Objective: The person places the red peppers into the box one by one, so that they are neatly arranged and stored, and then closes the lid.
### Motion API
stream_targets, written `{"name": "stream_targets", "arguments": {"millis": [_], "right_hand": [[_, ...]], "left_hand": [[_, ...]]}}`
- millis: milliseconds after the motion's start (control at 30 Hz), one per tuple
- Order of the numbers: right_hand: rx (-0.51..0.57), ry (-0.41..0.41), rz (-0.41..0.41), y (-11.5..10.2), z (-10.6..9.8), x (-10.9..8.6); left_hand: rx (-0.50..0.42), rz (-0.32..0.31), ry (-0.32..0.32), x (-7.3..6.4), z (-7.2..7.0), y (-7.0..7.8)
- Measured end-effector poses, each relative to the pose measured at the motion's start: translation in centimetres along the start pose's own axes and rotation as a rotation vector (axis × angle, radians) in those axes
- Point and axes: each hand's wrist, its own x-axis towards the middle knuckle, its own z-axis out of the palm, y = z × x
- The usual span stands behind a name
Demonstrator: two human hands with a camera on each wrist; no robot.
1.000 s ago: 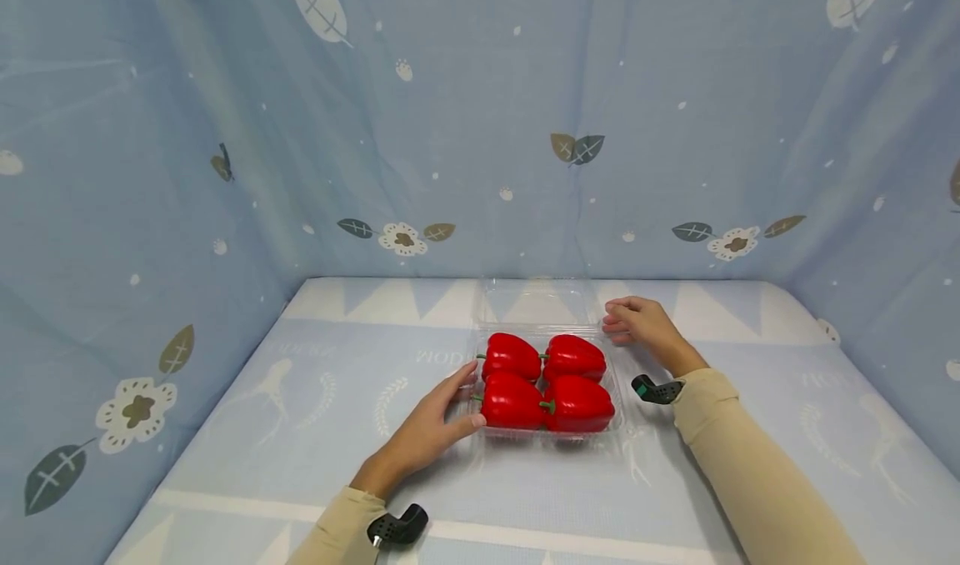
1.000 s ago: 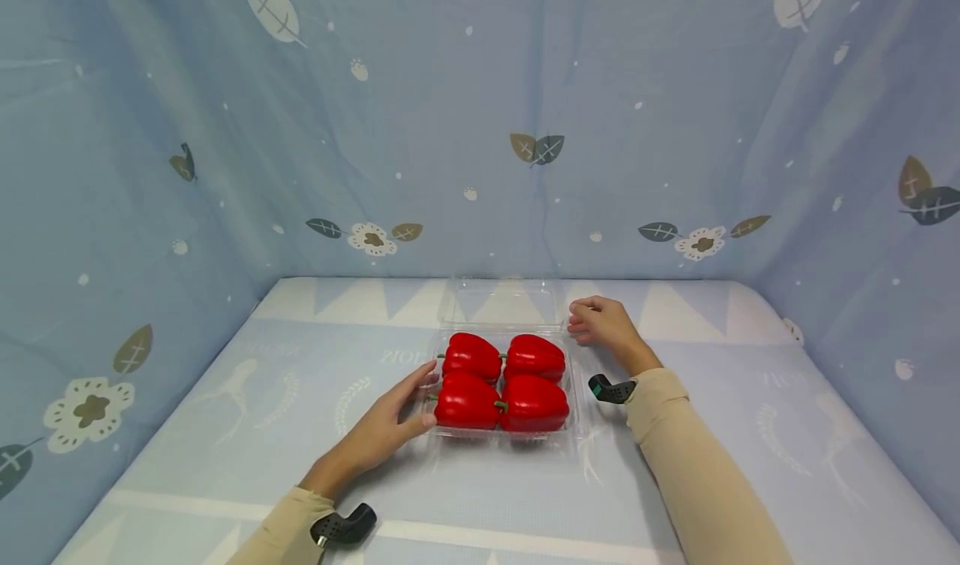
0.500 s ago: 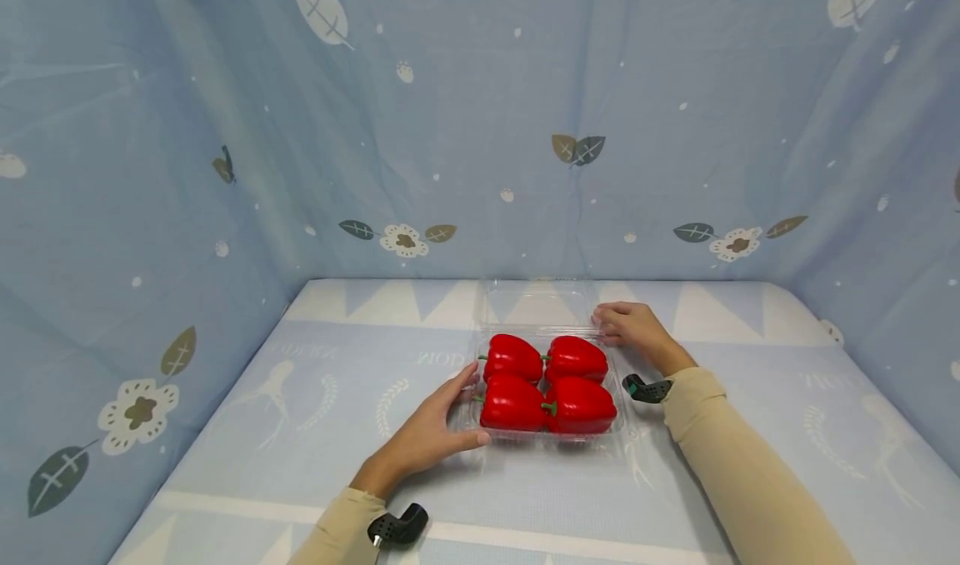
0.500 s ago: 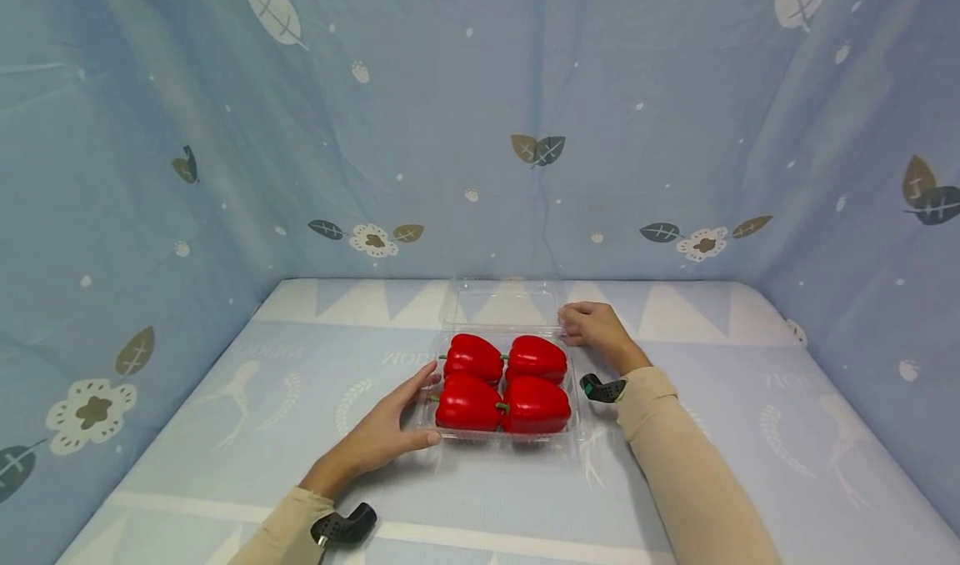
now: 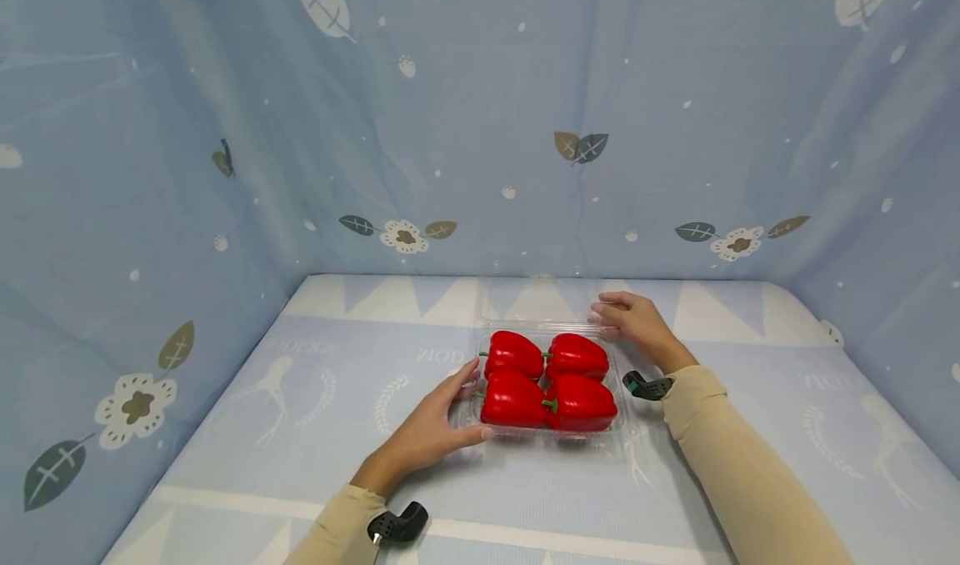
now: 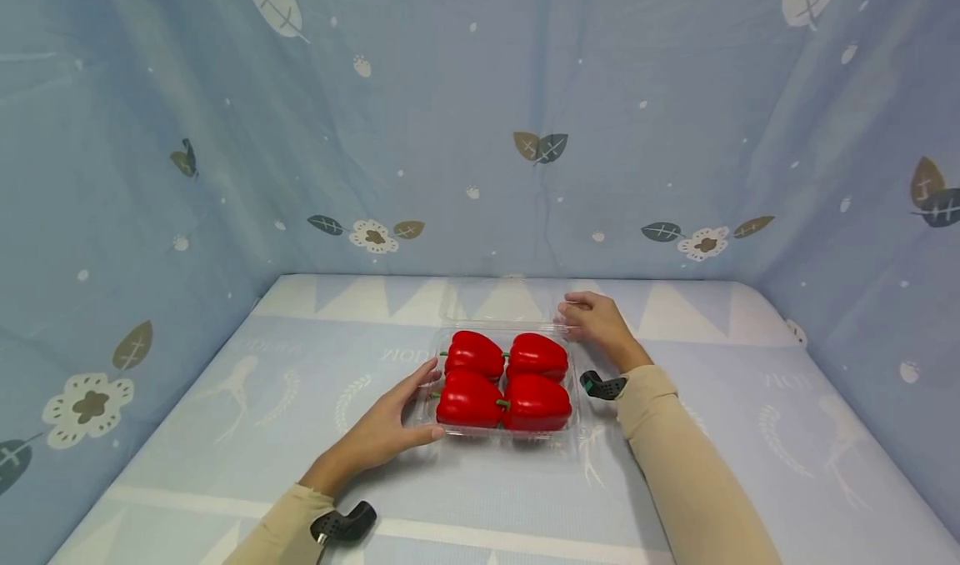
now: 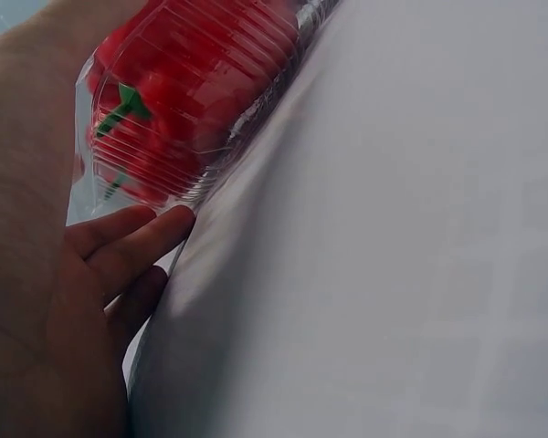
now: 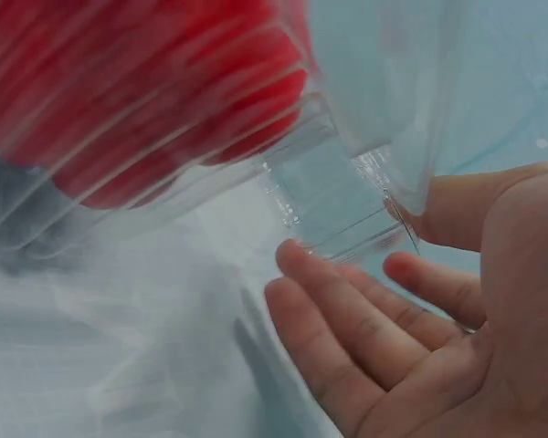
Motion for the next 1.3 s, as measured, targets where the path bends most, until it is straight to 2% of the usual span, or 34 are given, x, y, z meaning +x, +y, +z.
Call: {"name": "stream_targets", "arguments": {"millis": [267,667,1000,1300], "right_hand": [[0.043,-0.004,-0.115,-0.8,-0.4,-0.3],[0.08,-0.077,-0.241,-2.0,-1.4,-1.4],[0.046,-0.077,-0.25,-3.3,-1.7,-2.1],[0.068,-0.024,-0.287,-4.5,-0.9,-4.2]], "left_hand": [[0.004,-0.013,-0.001,0.1,0.1,0.3],[0.01,-0.025,0.015,0.2,0.3,0.3],[-0.008,-0.022,0.023,0.2,0.5,0.2],[-0.027,-0.015,0.029,0.3,0.6,0.2]]}}
